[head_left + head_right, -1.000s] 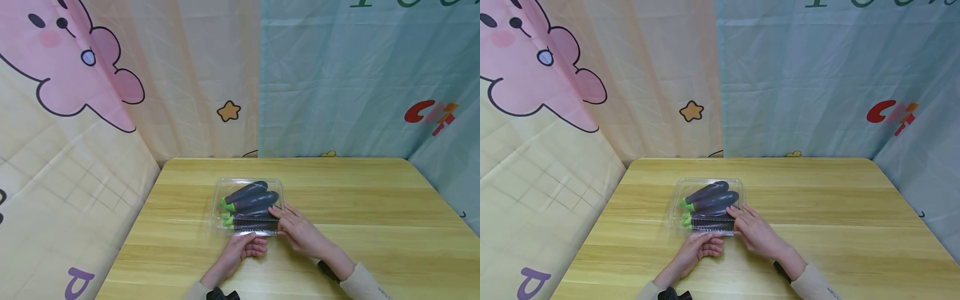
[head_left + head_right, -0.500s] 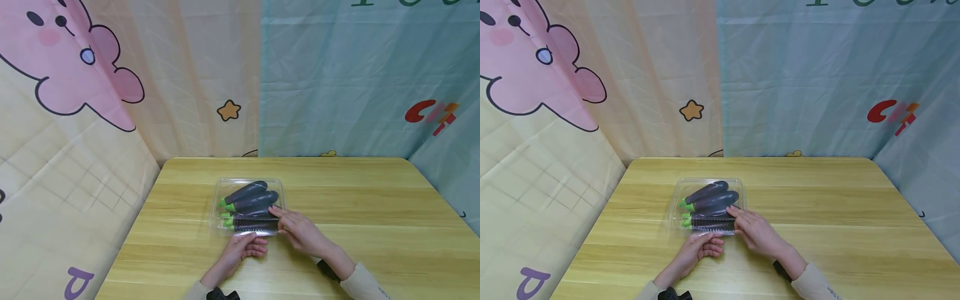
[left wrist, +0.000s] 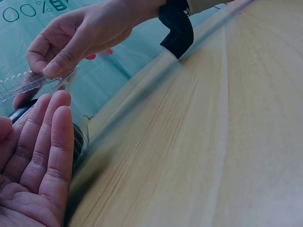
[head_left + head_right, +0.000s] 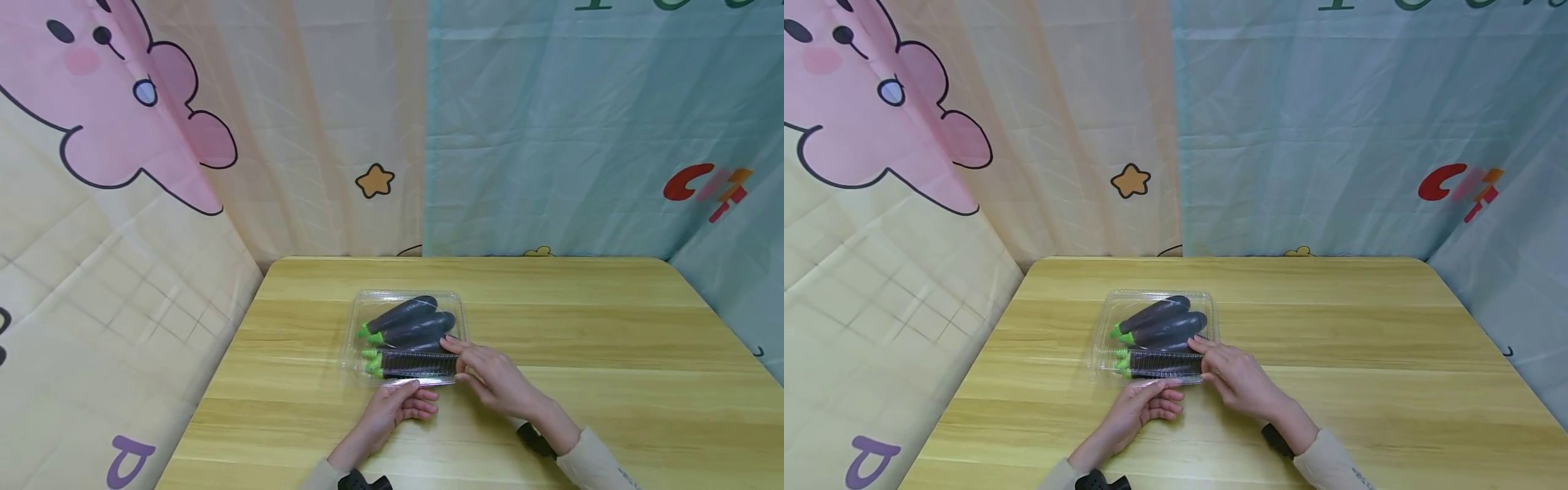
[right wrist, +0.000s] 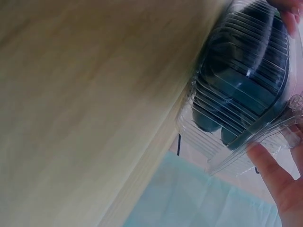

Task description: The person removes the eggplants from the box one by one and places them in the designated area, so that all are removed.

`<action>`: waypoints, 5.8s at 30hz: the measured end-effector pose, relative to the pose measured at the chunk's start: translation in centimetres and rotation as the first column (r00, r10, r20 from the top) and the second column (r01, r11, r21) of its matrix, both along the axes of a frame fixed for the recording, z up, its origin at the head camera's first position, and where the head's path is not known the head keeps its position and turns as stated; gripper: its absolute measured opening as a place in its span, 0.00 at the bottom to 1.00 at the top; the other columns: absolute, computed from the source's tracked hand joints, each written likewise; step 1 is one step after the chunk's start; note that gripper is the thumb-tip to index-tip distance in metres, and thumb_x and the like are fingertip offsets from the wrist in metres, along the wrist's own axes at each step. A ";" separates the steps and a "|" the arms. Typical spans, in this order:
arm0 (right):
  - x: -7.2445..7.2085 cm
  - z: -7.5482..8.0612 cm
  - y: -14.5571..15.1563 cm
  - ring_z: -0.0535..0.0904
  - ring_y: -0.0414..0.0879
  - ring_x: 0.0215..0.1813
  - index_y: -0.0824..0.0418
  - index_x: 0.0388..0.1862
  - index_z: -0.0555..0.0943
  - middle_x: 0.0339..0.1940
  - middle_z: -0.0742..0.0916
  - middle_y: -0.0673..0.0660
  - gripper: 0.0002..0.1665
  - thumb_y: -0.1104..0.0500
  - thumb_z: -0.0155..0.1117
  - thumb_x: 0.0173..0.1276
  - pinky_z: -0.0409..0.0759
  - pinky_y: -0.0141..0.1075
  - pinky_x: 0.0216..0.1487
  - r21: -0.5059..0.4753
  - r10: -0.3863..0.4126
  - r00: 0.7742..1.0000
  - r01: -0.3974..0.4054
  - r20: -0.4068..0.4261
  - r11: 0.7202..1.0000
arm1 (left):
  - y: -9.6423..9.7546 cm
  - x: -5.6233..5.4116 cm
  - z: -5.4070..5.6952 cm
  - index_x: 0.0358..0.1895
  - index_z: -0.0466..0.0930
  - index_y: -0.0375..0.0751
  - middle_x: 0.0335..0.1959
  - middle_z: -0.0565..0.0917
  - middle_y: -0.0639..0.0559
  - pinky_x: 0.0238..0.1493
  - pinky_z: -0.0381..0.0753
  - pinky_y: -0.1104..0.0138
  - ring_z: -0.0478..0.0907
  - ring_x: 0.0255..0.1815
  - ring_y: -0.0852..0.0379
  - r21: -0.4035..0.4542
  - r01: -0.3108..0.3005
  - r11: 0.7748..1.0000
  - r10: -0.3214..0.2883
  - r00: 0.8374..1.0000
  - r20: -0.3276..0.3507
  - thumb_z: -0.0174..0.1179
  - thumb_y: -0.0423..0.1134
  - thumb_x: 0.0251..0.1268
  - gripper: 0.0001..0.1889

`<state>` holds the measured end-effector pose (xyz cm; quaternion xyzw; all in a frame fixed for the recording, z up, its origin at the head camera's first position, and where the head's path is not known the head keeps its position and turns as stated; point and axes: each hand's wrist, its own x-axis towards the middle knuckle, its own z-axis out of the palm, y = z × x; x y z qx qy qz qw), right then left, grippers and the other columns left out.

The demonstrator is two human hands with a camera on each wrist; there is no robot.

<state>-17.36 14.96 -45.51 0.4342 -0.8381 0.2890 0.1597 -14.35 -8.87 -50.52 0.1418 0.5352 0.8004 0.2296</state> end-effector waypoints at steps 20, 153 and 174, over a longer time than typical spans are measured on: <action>-0.7 -0.3 -0.1 0.74 0.50 0.61 0.53 0.34 0.70 0.62 0.77 0.53 0.11 0.49 0.49 0.74 0.74 0.47 0.55 -0.040 0.016 1.000 -0.016 -0.006 0.999 | 0.1 -0.1 -0.1 0.50 0.71 0.14 0.44 0.83 0.37 0.44 0.80 0.62 0.83 0.40 0.54 -0.042 0.023 0.999 -0.024 0.999 -0.026 0.46 0.43 0.75 0.26; -11.7 -0.9 -0.9 0.82 0.37 0.26 0.78 0.59 0.70 0.26 0.86 0.63 0.21 0.69 0.55 0.70 0.77 0.28 0.29 -0.363 -0.092 0.651 0.528 0.753 0.768 | -5.1 -0.5 1.0 0.56 0.73 0.24 0.45 0.83 0.39 0.25 0.78 0.73 0.80 0.24 0.63 -0.215 0.431 0.877 -0.432 0.901 0.045 0.53 0.34 0.71 0.17; -11.5 -1.2 -0.7 0.82 0.40 0.31 0.74 0.63 0.69 0.33 0.85 0.66 0.22 0.63 0.51 0.74 0.73 0.27 0.27 -0.304 -0.115 0.653 0.491 0.749 0.816 | -12.2 -2.7 2.2 0.29 0.71 0.32 0.20 0.74 0.48 0.14 0.75 0.68 0.69 0.12 0.60 -0.419 -0.434 0.798 0.459 0.887 -0.044 0.42 0.37 0.73 0.15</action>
